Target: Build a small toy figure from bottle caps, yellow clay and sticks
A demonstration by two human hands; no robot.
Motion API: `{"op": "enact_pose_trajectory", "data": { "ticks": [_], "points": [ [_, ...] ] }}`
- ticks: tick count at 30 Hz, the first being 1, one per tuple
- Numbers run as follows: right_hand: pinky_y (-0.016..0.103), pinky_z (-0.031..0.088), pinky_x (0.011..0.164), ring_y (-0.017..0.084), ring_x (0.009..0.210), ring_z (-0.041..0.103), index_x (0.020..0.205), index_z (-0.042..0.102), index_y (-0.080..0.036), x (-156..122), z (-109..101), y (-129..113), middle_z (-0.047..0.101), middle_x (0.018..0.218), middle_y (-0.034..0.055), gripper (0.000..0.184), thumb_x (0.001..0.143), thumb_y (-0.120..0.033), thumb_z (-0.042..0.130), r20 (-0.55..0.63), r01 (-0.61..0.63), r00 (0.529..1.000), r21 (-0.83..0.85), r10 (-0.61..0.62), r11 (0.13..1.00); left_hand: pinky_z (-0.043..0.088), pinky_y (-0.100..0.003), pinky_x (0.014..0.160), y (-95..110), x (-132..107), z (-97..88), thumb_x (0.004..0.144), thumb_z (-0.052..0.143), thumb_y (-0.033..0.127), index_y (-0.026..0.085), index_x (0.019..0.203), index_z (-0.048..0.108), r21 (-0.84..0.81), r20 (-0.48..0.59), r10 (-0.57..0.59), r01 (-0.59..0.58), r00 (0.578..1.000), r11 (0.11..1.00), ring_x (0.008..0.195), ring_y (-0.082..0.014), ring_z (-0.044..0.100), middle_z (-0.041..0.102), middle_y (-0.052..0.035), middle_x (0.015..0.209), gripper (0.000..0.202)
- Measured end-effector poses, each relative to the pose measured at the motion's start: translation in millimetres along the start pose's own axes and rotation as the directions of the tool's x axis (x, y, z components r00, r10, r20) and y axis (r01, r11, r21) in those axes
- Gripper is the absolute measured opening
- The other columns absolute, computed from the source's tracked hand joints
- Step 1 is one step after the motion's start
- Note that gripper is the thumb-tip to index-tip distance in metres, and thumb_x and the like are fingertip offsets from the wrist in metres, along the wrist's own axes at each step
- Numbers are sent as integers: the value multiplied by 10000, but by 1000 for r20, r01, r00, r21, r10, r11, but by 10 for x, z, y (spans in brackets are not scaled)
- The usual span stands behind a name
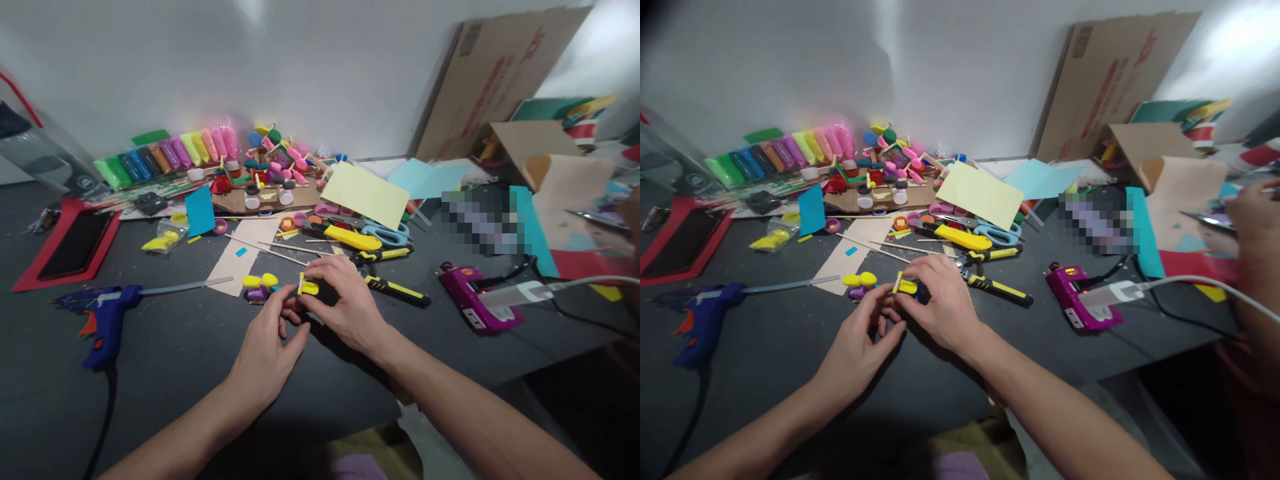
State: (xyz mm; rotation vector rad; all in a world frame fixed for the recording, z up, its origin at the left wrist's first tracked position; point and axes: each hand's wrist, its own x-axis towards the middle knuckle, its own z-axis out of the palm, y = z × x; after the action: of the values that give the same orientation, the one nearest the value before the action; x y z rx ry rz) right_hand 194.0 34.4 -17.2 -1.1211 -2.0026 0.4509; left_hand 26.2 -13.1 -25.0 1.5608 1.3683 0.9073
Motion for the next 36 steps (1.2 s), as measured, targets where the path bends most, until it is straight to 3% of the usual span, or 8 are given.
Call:
{"op": "enact_pose_trajectory", "data": {
  "ticks": [4, 7, 11, 18, 27, 34, 36],
  "points": [
    [454, 483, 946, 253, 1038, 623, 988, 673, -237, -13, -90, 13, 691, 1066, 81, 116, 882, -279, 695, -9, -36, 999, 24, 36, 999, 505, -287, 662, -9, -5, -1, 851, 594, 182, 161, 1303, 509, -6, 5, 4, -4, 1000, 1000, 750, -148, 615, 667, -61, 974, 460],
    [428, 502, 919, 230, 1003, 633, 895, 681, -229, 4, -139, 24, 687, 1017, 71, 62, 920, -229, 625, -19, -75, 997, 45, 76, 996, 508, -283, 671, -17, -9, 1, 862, 586, 184, 164, 1319, 501, -7, 14, 8, -8, 1000, 1000, 779, -147, 626, 666, -71, 1014, 466],
    [439, 504, 908, 235, 987, 644, 818, 694, -229, 69, -157, 10, 695, 1004, 62, 66, 876, -222, 664, 22, -104, 994, 44, 103, 994, 507, -281, 674, -12, -8, 0, 862, 584, 181, 167, 1318, 503, 1, 18, 8, -8, 1000, 1000, 769, -142, 622, 666, -66, 1009, 464],
    [465, 472, 953, 218, 948, 641, 753, 690, -223, 146, -147, -41, 704, 982, 51, 129, 872, -190, 653, 116, -111, 987, -3, 111, 994, 513, -282, 671, -12, -4, 0, 857, 583, 189, 162, 1307, 508, -3, 16, 1, -1, 1000, 1000, 760, -145, 622, 672, -69, 997, 457],
    [446, 467, 886, 232, 950, 604, 731, 667, -218, 156, -134, -85, 702, 978, 55, 162, 880, -155, 647, 107, -87, 990, -46, 91, 995, 507, -289, 688, -16, 1, -3, 860, 568, 179, 151, 1313, 502, -15, 32, 22, -22, 999, 1000, 791, -151, 625, 666, -77, 1014, 459],
    [446, 481, 944, 241, 1024, 644, 930, 716, -227, 93, -222, -23, 716, 1049, 70, 111, 941, -230, 605, 61, -77, 995, -29, 79, 997, 514, -293, 695, -27, -8, -10, 876, 564, 188, 151, 1328, 499, -28, 37, 17, -16, 999, 999, 805, -152, 624, 656, -85, 1039, 459],
    [447, 490, 954, 250, 1060, 640, 973, 711, -231, 65, -263, 23, 710, 1090, 76, 93, 918, -286, 661, 80, -63, 995, -19, 65, 998, 522, -294, 705, -33, 5, -12, 884, 556, 194, 148, 1339, 501, -36, 35, 16, -15, 999, 999, 793, -146, 624, 650, -82, 1036, 461]
  ]
}}
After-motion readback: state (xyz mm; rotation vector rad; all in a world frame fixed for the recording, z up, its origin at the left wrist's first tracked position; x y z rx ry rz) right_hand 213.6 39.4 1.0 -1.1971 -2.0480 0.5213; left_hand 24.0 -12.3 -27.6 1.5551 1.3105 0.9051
